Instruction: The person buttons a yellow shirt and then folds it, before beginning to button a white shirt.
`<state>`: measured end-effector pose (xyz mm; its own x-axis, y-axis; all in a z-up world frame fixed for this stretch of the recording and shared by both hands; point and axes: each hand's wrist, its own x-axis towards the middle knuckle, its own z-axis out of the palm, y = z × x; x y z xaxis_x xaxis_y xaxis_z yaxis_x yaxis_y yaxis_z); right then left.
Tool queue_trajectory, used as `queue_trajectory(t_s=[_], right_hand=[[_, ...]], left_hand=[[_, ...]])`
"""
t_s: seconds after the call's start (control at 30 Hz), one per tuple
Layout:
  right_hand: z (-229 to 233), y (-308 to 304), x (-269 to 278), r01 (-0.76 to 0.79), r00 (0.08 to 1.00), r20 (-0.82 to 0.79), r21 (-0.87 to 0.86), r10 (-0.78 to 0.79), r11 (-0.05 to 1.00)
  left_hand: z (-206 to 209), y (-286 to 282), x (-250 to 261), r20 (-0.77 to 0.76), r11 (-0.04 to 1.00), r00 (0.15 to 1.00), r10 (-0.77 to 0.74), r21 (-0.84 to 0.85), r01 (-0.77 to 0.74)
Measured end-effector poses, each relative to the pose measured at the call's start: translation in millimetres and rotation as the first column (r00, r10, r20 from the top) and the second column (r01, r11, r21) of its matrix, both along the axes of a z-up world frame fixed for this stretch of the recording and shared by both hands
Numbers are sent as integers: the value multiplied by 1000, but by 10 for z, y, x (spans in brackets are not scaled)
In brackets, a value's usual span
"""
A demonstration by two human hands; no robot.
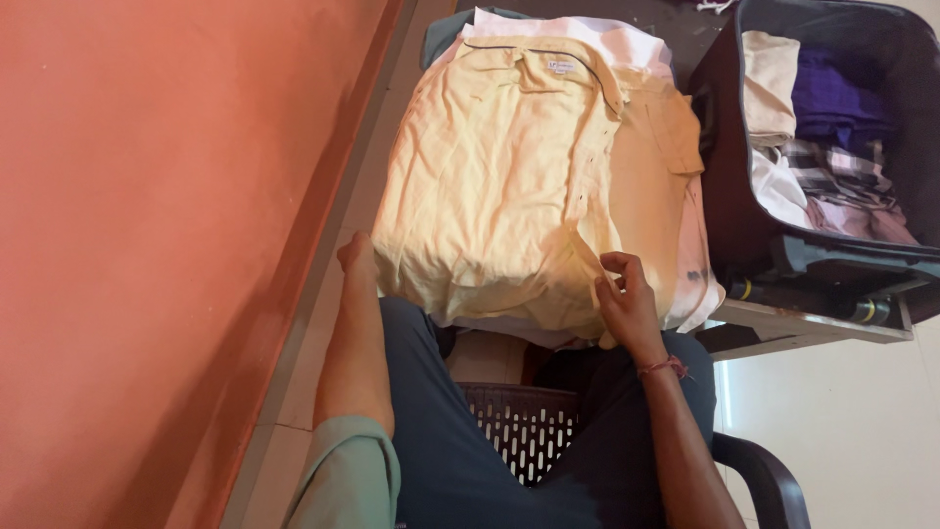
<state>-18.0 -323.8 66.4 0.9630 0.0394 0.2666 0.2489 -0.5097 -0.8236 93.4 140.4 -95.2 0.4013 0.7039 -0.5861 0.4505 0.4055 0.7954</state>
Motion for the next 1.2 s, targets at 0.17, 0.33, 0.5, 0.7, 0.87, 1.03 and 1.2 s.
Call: queue_trajectory(t_s=[0.17, 0.33, 0.5, 0.7, 0.87, 1.03, 1.2], right_hand=[[-40, 42, -27, 47, 999, 2, -49, -47, 998], [8, 148, -40, 7, 991, -131, -82, -17, 997], [94, 194, 30, -42, 980, -199, -103, 20, 994], [160, 250, 187, 8, 935, -349, -159, -64, 987], [63, 218, 229, -76, 920, -390, -95, 33, 993], [-71, 139, 297, 8, 818, -567, -147, -91, 989], [-163, 84, 301, -12, 811, -583, -108, -53, 994]], left_hand=[[380, -139, -44, -278, 927, 949, -149, 294, 232], [161, -20, 259, 80, 784, 943, -323, 580, 220], [161, 245, 558, 245, 821, 849, -468, 476, 315], [310, 457, 1229, 69, 697, 777, -625, 499, 516], [333, 477, 1849, -12, 607, 700, -714, 488, 627], [333, 382, 1980, -56, 563, 619, -783, 359, 745], [129, 438, 1830, 193, 688, 669, -718, 343, 640]])
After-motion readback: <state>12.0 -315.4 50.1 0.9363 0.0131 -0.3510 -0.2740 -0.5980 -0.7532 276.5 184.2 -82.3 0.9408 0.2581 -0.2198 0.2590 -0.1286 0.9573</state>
